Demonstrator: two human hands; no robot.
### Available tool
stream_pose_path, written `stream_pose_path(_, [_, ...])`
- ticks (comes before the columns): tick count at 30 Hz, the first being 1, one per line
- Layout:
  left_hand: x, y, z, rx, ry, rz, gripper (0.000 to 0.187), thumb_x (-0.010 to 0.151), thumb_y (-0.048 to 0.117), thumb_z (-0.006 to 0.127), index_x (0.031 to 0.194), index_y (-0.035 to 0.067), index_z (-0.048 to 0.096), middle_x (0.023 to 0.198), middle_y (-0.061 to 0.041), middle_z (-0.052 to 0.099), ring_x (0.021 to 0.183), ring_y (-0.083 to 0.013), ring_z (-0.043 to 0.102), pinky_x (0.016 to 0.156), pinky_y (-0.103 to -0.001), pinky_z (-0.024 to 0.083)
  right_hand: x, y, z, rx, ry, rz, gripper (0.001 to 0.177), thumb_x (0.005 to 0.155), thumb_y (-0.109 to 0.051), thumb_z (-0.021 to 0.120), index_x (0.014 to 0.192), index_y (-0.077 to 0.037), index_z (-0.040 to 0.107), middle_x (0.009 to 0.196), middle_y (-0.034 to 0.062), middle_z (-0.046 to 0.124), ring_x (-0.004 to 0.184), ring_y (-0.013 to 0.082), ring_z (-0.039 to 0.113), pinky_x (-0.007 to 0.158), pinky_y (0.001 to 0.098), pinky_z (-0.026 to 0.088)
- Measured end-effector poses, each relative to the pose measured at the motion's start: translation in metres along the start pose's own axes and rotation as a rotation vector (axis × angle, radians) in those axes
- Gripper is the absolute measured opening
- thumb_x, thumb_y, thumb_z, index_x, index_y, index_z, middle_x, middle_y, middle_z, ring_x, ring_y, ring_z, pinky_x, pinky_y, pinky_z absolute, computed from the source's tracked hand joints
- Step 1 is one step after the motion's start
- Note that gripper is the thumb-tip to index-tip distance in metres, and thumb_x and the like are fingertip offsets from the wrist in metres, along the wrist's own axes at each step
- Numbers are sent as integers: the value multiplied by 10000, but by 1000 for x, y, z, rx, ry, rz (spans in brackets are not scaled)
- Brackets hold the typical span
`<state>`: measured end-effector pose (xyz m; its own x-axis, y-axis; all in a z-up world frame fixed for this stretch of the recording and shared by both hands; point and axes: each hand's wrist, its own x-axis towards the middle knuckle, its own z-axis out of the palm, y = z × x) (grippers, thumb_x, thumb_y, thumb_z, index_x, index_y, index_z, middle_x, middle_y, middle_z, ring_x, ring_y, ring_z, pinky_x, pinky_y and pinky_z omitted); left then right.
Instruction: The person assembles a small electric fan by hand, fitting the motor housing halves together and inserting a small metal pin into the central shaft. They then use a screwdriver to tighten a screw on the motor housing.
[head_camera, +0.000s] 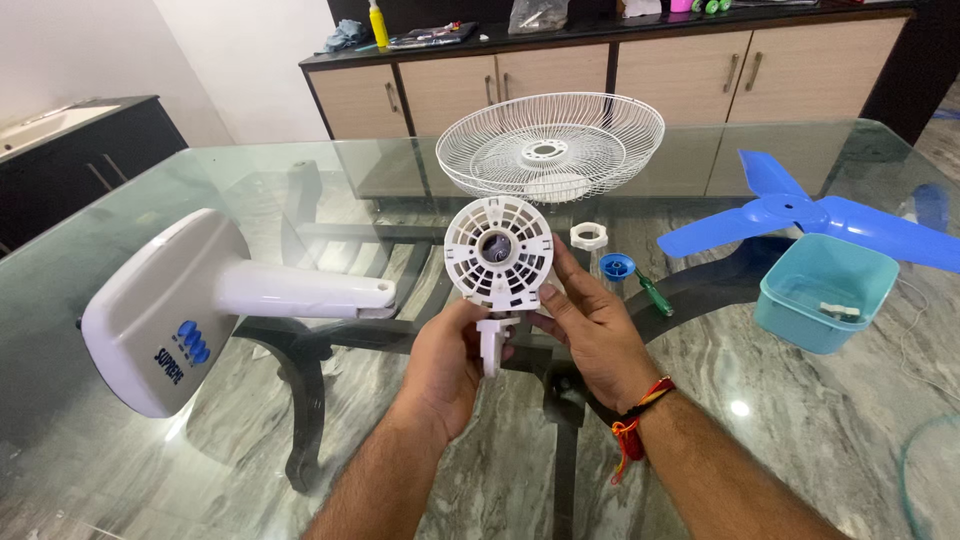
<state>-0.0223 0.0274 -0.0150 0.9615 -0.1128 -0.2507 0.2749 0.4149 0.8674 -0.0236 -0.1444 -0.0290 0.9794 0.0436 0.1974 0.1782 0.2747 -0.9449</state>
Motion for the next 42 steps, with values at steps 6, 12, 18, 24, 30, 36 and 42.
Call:
stream_pose_path(6, [3,1,-14,81,-148,123,286,909,188,583,1103,23,714,956,-95,711,829,-178,649,790,-370,562,3,3,2,-80,0,-64,586,974,-256,590,1539,-271,437,1570,-61,508,1253,120,602,982,375,574])
stream_pose_path(12, [7,1,-16,-14,-205,109,288,938,206,547,1100,2,669,949,-118,736,830,-221,716,789,-401,612,7,10,-2,-135,-12,-49,559,999,-287,575,1549,-257,479,1552,20,567,1316,152,581,1030,395,549])
stream_pose_path(18, [17,3,-6,-79,16,84,436,1040,383,481,1105,-9,661,955,-131,736,794,-211,707,662,-352,595,-2,17,10,-546,-142,-337,910,850,-305,825,1620,-183,355,1697,105,255,1510,260,346,1139,449,445])
stream_pose_path(24, [18,5,-3,-141,-31,72,357,987,340,554,1104,15,646,963,-141,750,783,-222,718,598,-318,537,-11,12,33,-606,83,-183,940,764,-197,819,1575,-199,345,1273,83,704,1110,176,743,915,309,619])
stream_pose_path(30, [28,12,0,412,257,262,556,859,242,866,1207,-81,576,1046,-169,671,944,-224,655,751,-336,555,-7,5,25,-601,278,-243,483,925,-132,723,1400,-123,640,881,-20,766,670,40,611,562,222,505])
stream_pose_path(36, [38,17,-11,124,-135,582,948,850,176,755,1605,88,188,1322,-158,610,1171,-222,662,968,-370,599,-2,13,17,-530,229,-372,332,937,-117,725,1266,-78,729,905,-9,726,719,5,584,594,187,492])
stream_pose_path(42, [33,10,-37,273,-237,673,1352,544,-27,897,1636,147,120,1456,-186,536,1264,-256,620,1017,-403,611,2,17,3,-410,208,-318,156,949,-65,731,1097,-32,768,904,34,762,757,55,612,643,226,485])
